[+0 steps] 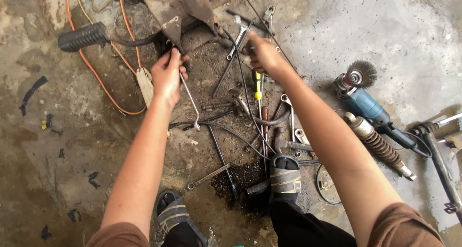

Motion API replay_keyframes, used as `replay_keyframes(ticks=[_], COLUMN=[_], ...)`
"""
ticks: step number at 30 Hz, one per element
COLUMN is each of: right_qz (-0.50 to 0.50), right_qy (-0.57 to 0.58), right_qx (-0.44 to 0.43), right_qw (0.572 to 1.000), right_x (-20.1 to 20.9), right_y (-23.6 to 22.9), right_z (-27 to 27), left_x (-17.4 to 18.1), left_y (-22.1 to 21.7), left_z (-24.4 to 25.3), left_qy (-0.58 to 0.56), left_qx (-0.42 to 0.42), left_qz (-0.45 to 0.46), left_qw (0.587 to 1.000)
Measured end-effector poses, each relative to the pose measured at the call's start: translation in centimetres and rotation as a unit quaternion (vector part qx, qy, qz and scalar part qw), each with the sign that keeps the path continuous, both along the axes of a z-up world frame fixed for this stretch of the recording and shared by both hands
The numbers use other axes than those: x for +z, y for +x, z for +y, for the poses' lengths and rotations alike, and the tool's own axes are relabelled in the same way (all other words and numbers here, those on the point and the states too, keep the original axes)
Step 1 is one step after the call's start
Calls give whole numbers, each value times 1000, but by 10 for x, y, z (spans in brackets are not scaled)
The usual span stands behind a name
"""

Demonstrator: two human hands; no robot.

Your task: The person uses two wrenches to loosen and remove a bolt from a metal frame component in a workshop. They manipulate the wrenches to apply torque, then remove the bolt and a small metal piece by hand, placing them on the floor among other tools.

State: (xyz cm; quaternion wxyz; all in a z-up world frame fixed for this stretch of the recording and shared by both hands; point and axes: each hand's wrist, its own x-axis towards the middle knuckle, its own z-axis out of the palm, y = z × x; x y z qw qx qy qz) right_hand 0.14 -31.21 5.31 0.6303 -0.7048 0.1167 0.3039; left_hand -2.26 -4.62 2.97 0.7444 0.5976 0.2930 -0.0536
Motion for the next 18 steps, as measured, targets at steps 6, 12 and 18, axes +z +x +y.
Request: replay_keyframes(ticks=[6,12,18], right_qz=[-121,-36,-68], right_qy=[-270,-428,-435], right_qx=[20,96,168], right_qw=[955,898,882], right_x=[-100,-171,-130], right_y=[0,-37,-72], right_z=[-87,-184,-213], left_x=[-94,-30,-38], left_y=[9,16,63], left_z=[21,27,63], left_qy=[46,52,2], left_qx=[14,-85,-174], left_qz=[-13,87,266], left_qw=[999,991,948])
